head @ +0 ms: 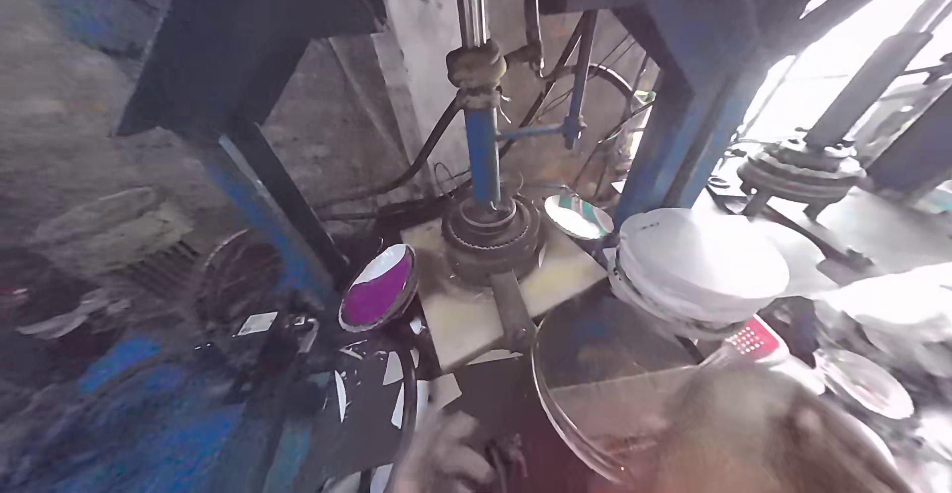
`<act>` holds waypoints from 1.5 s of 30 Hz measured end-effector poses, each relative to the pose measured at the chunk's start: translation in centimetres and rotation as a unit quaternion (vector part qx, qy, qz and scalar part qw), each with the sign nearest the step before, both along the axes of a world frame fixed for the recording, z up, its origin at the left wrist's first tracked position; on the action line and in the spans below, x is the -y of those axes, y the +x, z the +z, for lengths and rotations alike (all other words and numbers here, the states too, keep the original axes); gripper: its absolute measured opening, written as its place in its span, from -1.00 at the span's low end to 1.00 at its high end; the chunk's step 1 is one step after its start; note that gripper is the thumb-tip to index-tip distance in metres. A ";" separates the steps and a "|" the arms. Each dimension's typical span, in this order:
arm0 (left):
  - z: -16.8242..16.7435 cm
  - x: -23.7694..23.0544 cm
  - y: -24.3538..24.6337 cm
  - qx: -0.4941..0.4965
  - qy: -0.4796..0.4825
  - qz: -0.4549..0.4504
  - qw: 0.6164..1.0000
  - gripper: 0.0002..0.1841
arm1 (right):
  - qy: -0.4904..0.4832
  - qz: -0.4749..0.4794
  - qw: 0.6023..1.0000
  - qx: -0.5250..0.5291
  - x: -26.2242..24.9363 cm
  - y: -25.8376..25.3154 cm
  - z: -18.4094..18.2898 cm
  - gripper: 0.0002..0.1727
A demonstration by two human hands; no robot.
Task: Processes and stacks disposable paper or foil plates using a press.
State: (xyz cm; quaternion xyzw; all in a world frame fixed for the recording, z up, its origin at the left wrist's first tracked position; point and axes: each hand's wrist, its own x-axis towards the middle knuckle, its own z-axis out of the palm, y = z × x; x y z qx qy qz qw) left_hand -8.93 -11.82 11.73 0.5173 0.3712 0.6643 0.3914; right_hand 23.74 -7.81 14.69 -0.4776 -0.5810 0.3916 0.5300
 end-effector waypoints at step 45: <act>-2.3 -8.3 -26.0 -0.324 -0.068 0.650 0.684 -0.34 | 0.164 0.210 0.690 0.674 -18.2 -17.9 6.2 -0.66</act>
